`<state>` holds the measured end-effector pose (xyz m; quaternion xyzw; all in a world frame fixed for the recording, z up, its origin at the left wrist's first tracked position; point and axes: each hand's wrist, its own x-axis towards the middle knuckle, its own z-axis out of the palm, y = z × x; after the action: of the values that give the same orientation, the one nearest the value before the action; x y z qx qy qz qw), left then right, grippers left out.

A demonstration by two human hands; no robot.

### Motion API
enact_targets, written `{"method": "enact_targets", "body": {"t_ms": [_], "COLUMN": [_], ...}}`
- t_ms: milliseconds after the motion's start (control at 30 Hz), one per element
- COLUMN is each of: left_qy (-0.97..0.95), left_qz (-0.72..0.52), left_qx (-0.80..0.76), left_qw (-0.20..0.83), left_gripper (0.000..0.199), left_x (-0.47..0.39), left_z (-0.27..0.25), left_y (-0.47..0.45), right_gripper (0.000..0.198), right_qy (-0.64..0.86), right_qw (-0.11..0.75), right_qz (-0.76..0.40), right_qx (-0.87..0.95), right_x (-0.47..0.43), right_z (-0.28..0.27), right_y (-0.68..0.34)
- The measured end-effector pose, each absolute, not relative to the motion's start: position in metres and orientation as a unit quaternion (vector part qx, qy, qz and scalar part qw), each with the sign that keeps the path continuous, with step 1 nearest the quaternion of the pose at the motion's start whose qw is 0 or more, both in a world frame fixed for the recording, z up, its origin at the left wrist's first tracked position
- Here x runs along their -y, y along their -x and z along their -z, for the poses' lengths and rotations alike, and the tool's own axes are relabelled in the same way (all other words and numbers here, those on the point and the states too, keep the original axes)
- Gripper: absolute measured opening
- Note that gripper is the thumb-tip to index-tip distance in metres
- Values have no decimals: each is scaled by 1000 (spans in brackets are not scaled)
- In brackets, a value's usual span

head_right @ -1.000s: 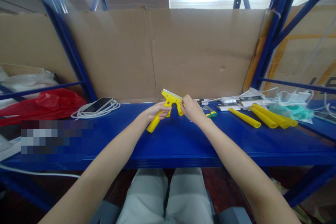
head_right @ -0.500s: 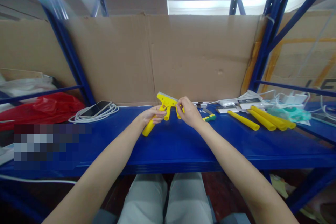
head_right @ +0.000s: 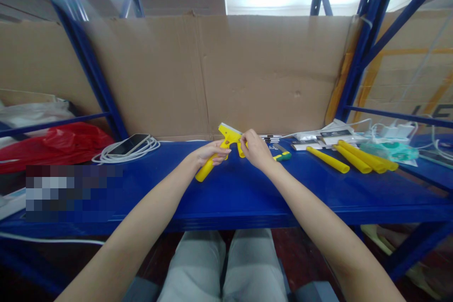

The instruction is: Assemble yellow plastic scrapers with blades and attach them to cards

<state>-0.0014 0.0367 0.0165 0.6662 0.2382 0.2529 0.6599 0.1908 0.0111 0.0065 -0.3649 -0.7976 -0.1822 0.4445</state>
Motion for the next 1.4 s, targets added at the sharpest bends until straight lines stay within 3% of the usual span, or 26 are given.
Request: {"method": "enact_targets", "body": {"t_ms": [333,600,733,900,1000,1100,1200,1400], "left_qy": [-670,-658,-643,-612,-592,-572,-556,-517], "left_qz": [-278,-296,-312,-324,-333,-347,-363,-367], "left_qx": [-286,-298,-298,-324,-345,-374,-396,-418], "left_qw": [627,625,633,645,648,642,635,651], "left_gripper": [20,18,17,18,21,21,21,21], "left_x": [-27,-20,-18,-18,-20,-24,-30,-43], "left_z": [-19,-21,-22,-23,-23,-23,-21,-16], "left_y": [-15,-20,-23,-31,-32,-29,-24,-17], "right_gripper": [14,5,21,31,22,11,10,20], "right_qy": [445,427,457,496,553,626,638,631], "right_qw": [392,498,537,527,452,280,132,84], "right_qz": [238,90,-1,12,34,41,-33,-36], "right_qx": [769,749,709,690,699,727,757,770], "right_x": [-10,-26,-38,-50,-52,-48,-40,-38], "right_z": [-6,-3,1,6,2,-6,-11,-8], "right_y": [-188,-200,-208,-222,-246,-279,-304,-317]}}
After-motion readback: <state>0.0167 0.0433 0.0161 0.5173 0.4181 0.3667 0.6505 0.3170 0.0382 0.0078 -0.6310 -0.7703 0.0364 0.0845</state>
